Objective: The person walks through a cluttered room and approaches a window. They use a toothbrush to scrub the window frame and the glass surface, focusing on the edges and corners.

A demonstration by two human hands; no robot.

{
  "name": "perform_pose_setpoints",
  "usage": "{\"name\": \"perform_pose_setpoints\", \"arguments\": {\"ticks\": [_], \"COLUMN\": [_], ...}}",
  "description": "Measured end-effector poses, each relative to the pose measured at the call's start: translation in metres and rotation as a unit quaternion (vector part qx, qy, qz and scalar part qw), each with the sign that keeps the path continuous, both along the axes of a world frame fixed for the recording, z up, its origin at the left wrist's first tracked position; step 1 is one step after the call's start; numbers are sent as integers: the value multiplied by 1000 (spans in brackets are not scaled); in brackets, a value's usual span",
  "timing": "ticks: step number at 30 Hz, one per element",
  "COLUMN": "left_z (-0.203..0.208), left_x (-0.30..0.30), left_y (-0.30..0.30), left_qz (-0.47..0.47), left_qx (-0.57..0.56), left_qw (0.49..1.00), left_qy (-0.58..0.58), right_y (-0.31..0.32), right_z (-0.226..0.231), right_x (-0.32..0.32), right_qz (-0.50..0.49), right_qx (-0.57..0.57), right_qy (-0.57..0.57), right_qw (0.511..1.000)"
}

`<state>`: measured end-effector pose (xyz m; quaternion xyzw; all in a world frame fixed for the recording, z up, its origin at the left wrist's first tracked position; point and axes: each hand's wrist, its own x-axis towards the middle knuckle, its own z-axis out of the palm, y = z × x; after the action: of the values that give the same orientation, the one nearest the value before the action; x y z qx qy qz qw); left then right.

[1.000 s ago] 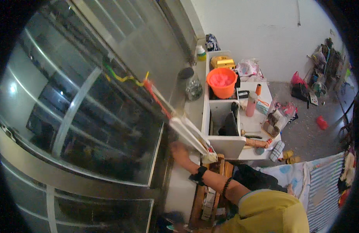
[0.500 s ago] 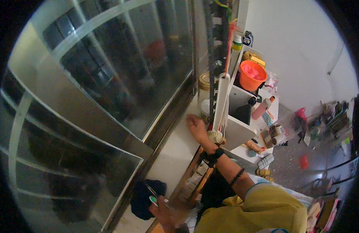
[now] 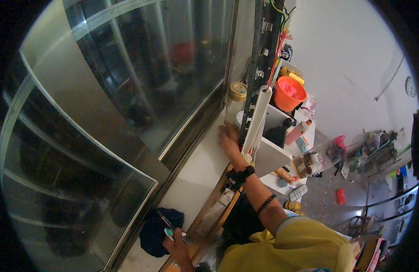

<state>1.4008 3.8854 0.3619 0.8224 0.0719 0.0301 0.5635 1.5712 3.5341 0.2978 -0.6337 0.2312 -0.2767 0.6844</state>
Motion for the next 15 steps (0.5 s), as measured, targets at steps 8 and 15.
{"name": "perform_pose_setpoints", "arguments": {"ticks": [8,15], "left_z": [-7,-15], "left_x": [4,-8], "left_y": [-4,14], "left_qz": [-4,11], "left_qx": [-31,-58], "left_qw": [999,997], "left_qy": [-39,53], "right_y": [-46,4], "right_z": [-56,14], "right_x": [37,25], "right_qz": [-85,3], "right_qx": [-181,-164], "right_qy": [64,61], "right_qw": [978,985]}}
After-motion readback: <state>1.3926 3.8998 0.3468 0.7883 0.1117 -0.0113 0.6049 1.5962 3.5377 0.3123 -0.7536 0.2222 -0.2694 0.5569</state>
